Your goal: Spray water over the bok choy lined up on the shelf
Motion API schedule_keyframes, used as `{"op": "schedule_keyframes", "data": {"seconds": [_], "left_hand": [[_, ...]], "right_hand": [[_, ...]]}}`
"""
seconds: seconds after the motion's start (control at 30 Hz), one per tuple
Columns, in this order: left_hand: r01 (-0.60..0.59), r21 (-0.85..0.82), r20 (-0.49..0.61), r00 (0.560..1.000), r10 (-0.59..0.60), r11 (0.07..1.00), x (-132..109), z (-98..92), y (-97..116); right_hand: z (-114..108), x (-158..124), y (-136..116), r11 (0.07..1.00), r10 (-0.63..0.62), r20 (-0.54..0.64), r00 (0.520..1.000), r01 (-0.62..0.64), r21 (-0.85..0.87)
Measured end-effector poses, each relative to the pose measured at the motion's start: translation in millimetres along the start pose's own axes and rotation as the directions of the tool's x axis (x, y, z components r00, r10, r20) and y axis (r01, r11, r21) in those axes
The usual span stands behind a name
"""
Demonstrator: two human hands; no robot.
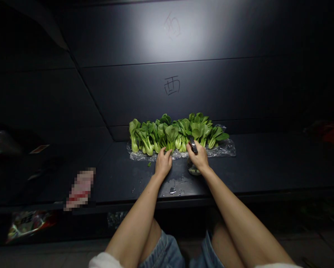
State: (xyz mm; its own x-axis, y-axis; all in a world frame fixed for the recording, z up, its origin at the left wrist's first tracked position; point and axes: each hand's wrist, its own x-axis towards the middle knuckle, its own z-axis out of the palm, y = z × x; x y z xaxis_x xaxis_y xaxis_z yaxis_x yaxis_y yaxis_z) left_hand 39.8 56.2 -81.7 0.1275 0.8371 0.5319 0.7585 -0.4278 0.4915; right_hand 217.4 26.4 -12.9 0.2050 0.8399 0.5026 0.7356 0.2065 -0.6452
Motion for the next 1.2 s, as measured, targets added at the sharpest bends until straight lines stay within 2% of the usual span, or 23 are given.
{"op": "schedule_keyframes", "data": {"seconds": [0.2, 0.5, 0.9, 1.2], "left_hand": [[-0.012, 0.001, -0.003, 1.0, 0.012, 1.0, 0.1, 1.0, -1.7], [-0.011, -0.015, -0.008, 1.0, 0.011, 1.0, 0.3, 2.0, -3.0], [-0.03, 0.006, -0.023, 0.999, 0.03, 1.0, 1.1, 4.8, -5.6], [-0.028, -0.007, -0.036, 0.999, 0.027, 1.0, 3.4, 6.6, -12.8]], "right_hand": [[-1.6, -0.4, 2.7, 0.998, 0.028, -0.026, 0.999, -0.029, -0.062], [-11.2, 0.6, 7.6, 0.995, 0.086, -0.05, 0.995, -0.088, -0.036], [-20.3, 2.2, 16.9, 0.995, 0.097, -0.058, 0.994, -0.098, -0.013], [-33.0, 2.9, 19.4, 0.966, 0.209, -0.123, 0.97, -0.224, -0.126]]}}
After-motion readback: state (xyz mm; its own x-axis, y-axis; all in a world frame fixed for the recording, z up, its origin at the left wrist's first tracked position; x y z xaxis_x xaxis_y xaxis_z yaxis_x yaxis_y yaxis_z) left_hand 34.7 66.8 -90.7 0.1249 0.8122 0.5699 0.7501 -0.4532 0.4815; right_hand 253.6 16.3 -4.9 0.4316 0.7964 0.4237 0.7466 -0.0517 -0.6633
